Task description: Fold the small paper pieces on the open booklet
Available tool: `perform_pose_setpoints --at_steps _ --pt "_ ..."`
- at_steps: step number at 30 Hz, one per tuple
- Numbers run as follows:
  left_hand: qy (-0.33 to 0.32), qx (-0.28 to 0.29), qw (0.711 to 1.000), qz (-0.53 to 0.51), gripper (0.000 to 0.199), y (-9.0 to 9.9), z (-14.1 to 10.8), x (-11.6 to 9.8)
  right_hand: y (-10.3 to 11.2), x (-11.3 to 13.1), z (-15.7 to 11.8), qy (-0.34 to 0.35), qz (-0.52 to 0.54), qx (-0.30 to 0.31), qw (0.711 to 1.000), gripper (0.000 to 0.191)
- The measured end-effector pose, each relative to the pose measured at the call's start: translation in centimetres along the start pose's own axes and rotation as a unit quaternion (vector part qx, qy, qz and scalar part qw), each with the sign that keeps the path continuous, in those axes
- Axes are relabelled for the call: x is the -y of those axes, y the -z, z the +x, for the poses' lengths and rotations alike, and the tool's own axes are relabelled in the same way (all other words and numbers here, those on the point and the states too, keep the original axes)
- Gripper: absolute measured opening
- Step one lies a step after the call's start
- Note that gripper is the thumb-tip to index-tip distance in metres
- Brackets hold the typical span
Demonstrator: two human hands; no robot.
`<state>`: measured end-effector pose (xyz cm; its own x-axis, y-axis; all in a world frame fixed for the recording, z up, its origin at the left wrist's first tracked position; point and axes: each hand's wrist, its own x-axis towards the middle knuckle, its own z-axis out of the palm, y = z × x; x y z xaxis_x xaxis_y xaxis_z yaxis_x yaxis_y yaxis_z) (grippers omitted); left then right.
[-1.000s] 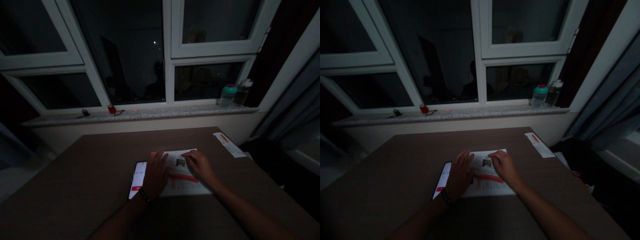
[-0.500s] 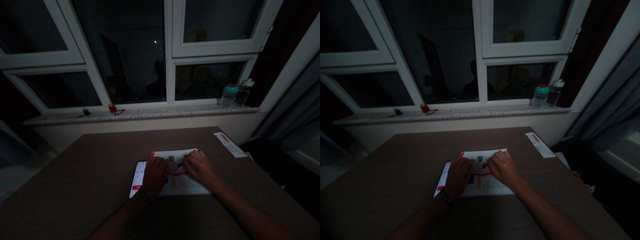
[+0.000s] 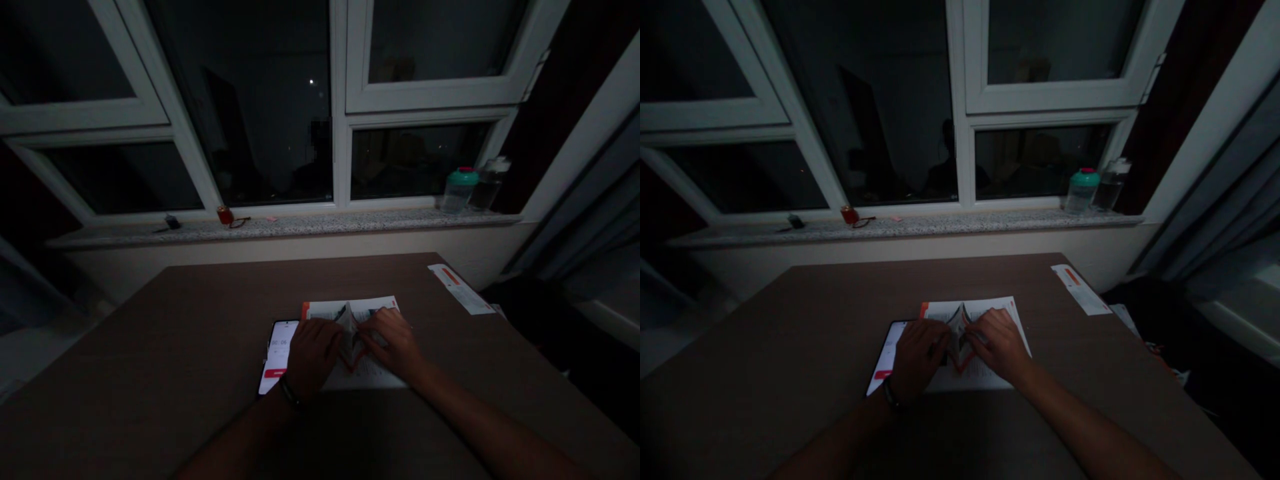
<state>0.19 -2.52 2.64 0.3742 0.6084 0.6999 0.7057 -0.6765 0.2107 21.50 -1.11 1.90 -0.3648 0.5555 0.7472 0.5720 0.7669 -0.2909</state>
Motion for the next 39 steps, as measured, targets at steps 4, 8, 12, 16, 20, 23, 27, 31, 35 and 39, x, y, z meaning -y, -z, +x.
perform_pose_setpoints --at_steps 4,8,12,16,20,23,27,31,35,39 --pt "-0.004 -0.004 1.0 -0.031 0.016 -0.1 0.0 -0.2 -0.4 0.3 0.1 0.026 -0.001 -0.004 1.0 0.01" --pt "0.0 -0.017 0.998 -0.062 0.013 -0.2 -0.1 -0.5 -0.5 0.9 0.3 0.04 -0.007 -0.003 0.999 0.011" --pt "0.007 -0.017 0.996 -0.09 0.014 -0.1 -0.3 -0.6 -0.4 1.4 0.4 0.037 -0.011 -0.008 0.999 0.01" --pt "0.002 -0.008 0.993 -0.121 0.021 -0.1 -0.5 -0.7 -0.6 1.4 0.4 0.036 -0.016 -0.017 0.999 0.009" --pt "0.0 -0.026 0.991 -0.128 0.017 -0.3 -0.6 -0.6 -0.8 1.3 0.1 0.039 -0.017 -0.024 0.999 0.006" --pt "-0.02 -0.04 0.992 -0.122 0.014 -0.3 -0.4 -0.5 -0.7 1.4 0.0 0.031 -0.011 -0.022 0.999 0.005" --pt "-0.053 -0.069 0.989 -0.116 0.011 -0.2 -0.1 -0.5 -0.4 1.7 0.0 0.04 -0.006 -0.02 0.999 0.02" --pt "-0.068 -0.084 0.988 -0.114 0.014 -0.1 -0.1 -0.6 -0.2 2.0 0.1 0.06 -0.017 -0.034 0.997 0.034" --pt "-0.06 -0.074 0.989 -0.116 0.016 0.0 -0.2 -0.8 -0.1 2.2 0.3 0.052 -0.011 -0.061 0.997 0.021" --pt "-0.038 -0.067 0.992 -0.104 0.013 -0.1 -0.2 -0.6 -0.1 2.0 0.5 0.019 0.022 -0.075 0.997 0.012"
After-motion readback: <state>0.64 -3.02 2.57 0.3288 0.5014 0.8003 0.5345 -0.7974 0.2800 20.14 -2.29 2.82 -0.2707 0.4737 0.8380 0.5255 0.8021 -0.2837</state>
